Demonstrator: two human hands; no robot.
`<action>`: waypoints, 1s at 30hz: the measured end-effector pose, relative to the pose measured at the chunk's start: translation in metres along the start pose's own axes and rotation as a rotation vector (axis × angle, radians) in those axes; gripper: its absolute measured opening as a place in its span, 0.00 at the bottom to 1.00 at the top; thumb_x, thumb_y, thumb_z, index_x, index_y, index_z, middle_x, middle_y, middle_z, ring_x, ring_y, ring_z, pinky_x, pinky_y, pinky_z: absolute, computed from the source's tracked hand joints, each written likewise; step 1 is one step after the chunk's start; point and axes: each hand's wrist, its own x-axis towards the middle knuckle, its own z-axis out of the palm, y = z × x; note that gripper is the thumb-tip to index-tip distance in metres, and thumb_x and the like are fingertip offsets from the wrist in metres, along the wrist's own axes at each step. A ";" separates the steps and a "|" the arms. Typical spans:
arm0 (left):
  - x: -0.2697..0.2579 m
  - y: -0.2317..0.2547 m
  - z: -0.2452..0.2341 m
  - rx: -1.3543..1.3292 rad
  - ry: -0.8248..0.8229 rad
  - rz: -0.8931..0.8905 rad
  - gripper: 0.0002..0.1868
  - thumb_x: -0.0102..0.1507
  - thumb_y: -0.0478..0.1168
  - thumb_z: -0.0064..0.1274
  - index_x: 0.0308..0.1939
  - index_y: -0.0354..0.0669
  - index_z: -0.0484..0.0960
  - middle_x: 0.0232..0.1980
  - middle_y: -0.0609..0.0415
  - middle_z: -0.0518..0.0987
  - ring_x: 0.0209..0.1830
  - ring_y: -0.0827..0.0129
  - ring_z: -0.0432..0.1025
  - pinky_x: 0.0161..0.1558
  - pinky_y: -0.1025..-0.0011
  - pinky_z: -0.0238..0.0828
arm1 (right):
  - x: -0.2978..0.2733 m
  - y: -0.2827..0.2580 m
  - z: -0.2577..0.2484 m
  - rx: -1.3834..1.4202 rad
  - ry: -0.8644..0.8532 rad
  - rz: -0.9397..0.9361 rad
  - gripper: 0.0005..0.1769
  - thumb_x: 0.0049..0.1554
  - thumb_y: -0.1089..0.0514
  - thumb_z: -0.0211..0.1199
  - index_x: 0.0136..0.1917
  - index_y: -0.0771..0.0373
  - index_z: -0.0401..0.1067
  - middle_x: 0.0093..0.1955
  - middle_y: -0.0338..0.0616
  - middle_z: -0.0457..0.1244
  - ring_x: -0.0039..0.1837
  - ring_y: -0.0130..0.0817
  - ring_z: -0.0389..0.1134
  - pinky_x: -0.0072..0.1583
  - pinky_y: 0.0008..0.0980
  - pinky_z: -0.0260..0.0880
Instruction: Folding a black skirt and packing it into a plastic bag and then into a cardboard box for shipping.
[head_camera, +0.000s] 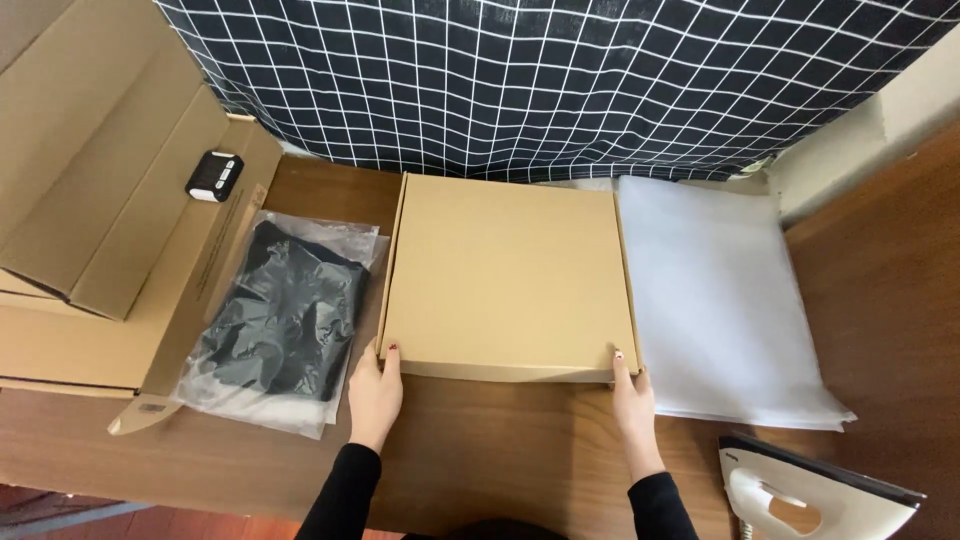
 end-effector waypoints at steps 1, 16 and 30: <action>0.001 0.000 -0.001 0.002 0.000 -0.004 0.31 0.64 0.57 0.37 0.63 0.42 0.67 0.60 0.38 0.71 0.60 0.47 0.66 0.60 0.54 0.61 | 0.006 0.007 0.000 -0.003 -0.003 0.002 0.51 0.52 0.29 0.52 0.74 0.67 0.49 0.72 0.61 0.49 0.75 0.48 0.47 0.72 0.47 0.45; -0.030 0.051 -0.042 -0.294 -0.127 -0.181 0.26 0.64 0.51 0.40 0.63 0.43 0.65 0.60 0.32 0.64 0.60 0.41 0.63 0.41 0.61 0.79 | -0.015 0.001 -0.018 -0.148 -0.031 -0.026 0.48 0.56 0.32 0.48 0.73 0.71 0.48 0.71 0.64 0.50 0.75 0.50 0.46 0.73 0.46 0.44; -0.026 0.059 -0.064 0.421 -0.271 -0.198 0.40 0.60 0.70 0.22 0.50 0.41 0.74 0.50 0.40 0.77 0.53 0.46 0.70 0.53 0.56 0.63 | -0.030 -0.022 -0.047 -0.463 -0.140 -0.032 0.34 0.53 0.34 0.41 0.63 0.56 0.62 0.63 0.48 0.62 0.65 0.52 0.60 0.62 0.43 0.56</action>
